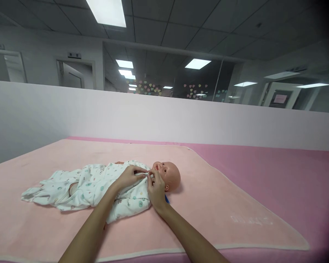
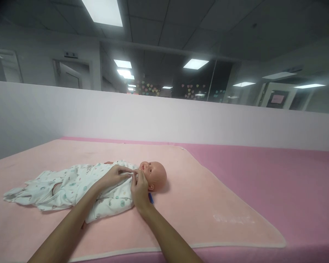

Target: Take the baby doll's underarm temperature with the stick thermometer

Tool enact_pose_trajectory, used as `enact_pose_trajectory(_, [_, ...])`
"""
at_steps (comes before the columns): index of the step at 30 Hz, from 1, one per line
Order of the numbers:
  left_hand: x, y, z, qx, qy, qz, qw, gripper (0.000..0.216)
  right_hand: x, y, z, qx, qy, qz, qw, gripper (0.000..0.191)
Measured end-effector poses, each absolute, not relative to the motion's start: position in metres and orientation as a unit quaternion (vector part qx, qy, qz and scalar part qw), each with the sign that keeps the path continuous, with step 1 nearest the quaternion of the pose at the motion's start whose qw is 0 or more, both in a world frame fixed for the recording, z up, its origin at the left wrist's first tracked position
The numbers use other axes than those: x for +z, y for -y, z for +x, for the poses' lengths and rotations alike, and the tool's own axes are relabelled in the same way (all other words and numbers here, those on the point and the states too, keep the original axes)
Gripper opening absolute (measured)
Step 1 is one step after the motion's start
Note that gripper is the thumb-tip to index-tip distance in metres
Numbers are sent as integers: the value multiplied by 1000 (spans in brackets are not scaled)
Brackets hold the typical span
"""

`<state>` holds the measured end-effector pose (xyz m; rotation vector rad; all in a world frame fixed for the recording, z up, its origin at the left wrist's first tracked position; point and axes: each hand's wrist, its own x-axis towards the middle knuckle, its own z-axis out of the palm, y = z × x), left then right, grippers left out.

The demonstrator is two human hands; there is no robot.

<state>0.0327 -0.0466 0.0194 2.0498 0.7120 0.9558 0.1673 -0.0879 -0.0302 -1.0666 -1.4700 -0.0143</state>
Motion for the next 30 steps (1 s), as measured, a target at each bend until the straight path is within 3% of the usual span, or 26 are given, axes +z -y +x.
enact_pose_trajectory(18, [17,42,32,389,-299,810,321,23,-31,85,167,-32,654,-474,588,17])
enact_pose_trajectory(30, [21,49,34,359,-322,799,360,20,-30,85,168,-35,650,-474,593,16])
